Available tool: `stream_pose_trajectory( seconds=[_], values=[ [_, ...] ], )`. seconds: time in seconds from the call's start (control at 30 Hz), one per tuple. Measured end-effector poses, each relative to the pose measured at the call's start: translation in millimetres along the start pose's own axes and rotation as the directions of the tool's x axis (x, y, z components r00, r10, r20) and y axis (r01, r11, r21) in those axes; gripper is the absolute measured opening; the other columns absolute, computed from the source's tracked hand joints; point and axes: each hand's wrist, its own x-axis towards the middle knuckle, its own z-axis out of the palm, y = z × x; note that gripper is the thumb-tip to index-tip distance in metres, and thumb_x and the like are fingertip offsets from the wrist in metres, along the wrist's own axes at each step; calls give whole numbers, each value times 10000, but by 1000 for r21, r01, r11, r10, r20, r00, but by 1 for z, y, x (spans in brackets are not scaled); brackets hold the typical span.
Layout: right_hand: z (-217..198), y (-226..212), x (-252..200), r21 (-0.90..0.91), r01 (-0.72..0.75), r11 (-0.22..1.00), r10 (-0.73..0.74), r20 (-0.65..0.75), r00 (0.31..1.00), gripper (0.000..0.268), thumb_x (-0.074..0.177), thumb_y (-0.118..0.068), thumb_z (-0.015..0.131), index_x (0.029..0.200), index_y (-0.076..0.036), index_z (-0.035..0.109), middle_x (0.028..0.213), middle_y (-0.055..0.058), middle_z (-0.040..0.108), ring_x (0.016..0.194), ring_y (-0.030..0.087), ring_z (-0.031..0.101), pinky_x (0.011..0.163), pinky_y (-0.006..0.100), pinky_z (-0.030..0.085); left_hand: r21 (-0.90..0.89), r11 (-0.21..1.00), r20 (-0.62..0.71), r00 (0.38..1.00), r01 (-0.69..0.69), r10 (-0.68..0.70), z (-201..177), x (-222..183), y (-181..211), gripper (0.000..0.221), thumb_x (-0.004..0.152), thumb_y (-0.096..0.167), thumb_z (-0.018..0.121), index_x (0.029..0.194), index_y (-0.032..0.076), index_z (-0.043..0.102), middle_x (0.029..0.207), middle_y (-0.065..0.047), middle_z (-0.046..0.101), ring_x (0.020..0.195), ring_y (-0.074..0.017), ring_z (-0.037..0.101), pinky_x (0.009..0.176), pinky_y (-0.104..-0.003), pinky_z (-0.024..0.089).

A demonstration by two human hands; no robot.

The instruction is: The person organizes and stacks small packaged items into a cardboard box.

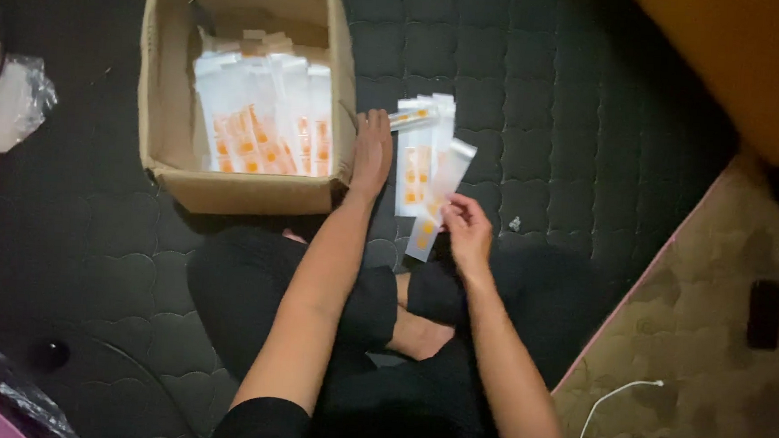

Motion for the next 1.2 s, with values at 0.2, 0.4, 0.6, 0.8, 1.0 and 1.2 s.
stream_pose_trajectory(
  seconds=[0.2,0.4,0.6,0.8,1.0,1.2],
  values=[
    [3,-29,36,-66,-65,996,60,-77,995,285,933,-131,746,1204,-53,701,954,115,726,702,142,656,634,281,631,289,954,-3,997,81,-83,-18,-2,-4,278,1087,54,367,1009,145,618,938,-52,589,909,-167,526,995,-417,354],
    [39,-21,87,-175,-68,982,72,16,997,304,878,-89,778,1169,-35,708,839,113,711,620,173,706,569,314,653,0,899,-265,867,438,-422,-10,5,-3,219,1113,211,404,1019,120,580,888,52,546,828,-72,539,922,-292,398],
    [68,-35,108,-665,148,732,-75,138,988,284,859,-228,791,1138,-209,742,882,81,756,848,279,751,735,432,605,-40,842,-387,769,538,-510,-30,13,-11,295,1091,239,395,829,176,515,742,4,519,695,-153,546,772,-253,419],
    [69,-60,87,-758,196,622,-115,160,980,326,911,-256,772,1203,-146,677,895,159,732,913,397,728,774,536,577,-186,936,-48,948,300,-313,-53,-2,-27,93,914,105,531,981,138,475,994,-107,543,910,-223,567,922,-332,462],
    [47,-68,56,-692,229,685,-196,127,972,254,943,-269,769,1152,-138,707,817,145,724,815,368,724,718,483,557,-43,973,45,974,225,-223,-18,-5,-3,292,1086,262,493,1362,211,574,1417,-164,557,1267,-324,592,1023,-529,507],
    [45,-106,55,-475,452,755,-477,74,876,117,1010,-131,737,1122,-97,738,835,169,718,719,301,678,658,401,541,-712,672,276,961,205,0,8,27,47,392,974,153,500,1335,170,651,1278,-224,627,942,-416,709,596,-571,600]
  ],
)
